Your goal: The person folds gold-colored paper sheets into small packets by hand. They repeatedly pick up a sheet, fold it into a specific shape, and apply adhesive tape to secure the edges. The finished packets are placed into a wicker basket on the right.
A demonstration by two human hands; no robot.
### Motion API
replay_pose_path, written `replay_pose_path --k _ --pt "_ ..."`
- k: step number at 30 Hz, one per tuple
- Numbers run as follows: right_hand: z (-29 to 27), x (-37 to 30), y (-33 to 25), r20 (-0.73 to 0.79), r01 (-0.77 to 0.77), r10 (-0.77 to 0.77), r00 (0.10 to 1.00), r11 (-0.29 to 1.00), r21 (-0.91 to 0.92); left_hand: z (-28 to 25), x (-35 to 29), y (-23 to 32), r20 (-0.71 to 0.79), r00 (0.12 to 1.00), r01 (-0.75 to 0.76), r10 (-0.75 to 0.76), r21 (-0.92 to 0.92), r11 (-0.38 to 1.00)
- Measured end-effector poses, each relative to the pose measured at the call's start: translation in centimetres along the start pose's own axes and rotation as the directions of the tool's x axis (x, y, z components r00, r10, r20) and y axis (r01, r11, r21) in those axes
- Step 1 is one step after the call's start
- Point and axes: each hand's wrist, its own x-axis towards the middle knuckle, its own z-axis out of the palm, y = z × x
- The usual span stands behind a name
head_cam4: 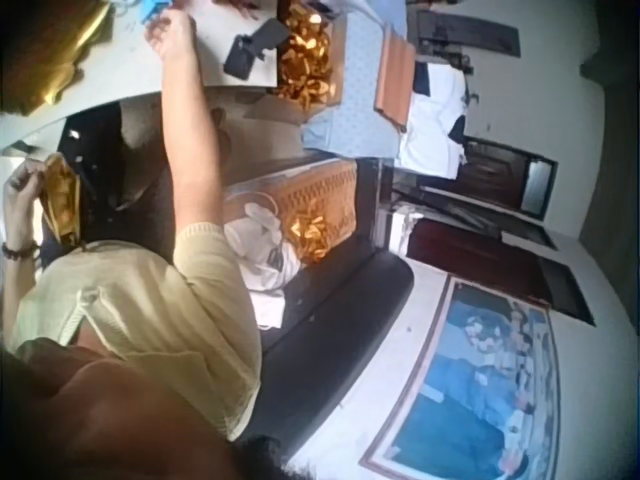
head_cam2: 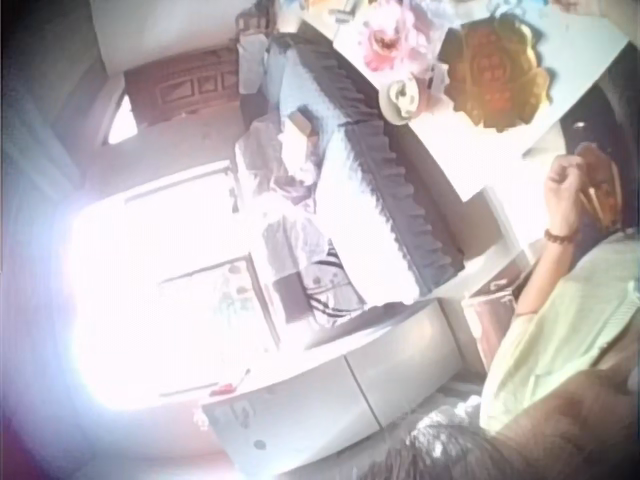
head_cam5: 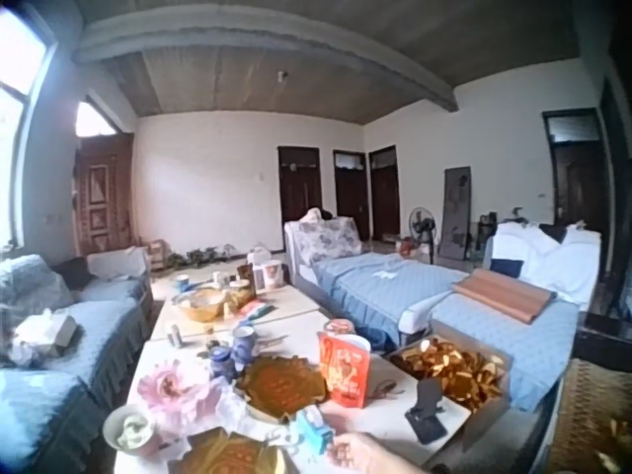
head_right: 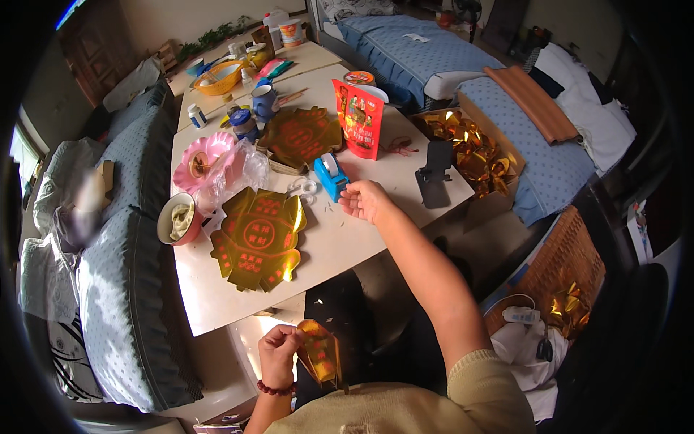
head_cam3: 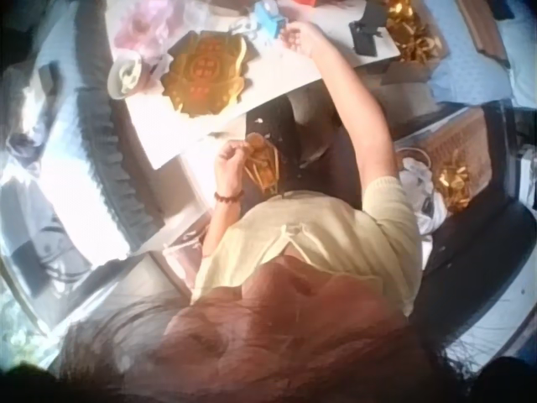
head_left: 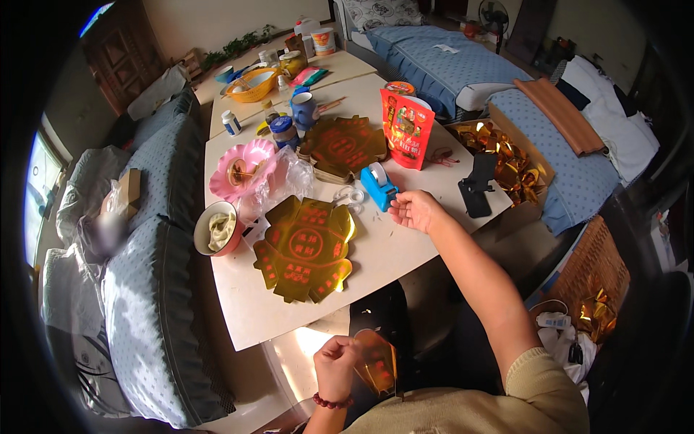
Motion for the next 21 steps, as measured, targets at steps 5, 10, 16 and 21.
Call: replay_pose_path --k 5,10,16,21 --pt "0.3 0.3 -0.1 -0.017 -0.01 0.007 1.0 0.984 -0.179 0.6 0.1 1.0 -0.012 1.0 -0.021 0.021 -0.012 1.0" --pt "3.1 -5.0 2.6 0.205 0.153 -0.095 0.974 0.945 -0.289 0.2 -0.5 1.5 -0.053 0.999 -0.015 0.012 -0.045 0.999" --pt "5.3 -17.1 8.1 0.55 0.244 -0.066 0.833 0.935 -0.258 0.4 -0.2 1.7 -0.028 0.999 -0.015 0.015 -0.019 1.0" --pt "5.5 -20.5 10.2 0.564 0.295 -0.119 0.817 0.927 -0.233 0.8 -0.3 1.9 0.006 1.0 0.015 -0.014 -0.045 0.999"
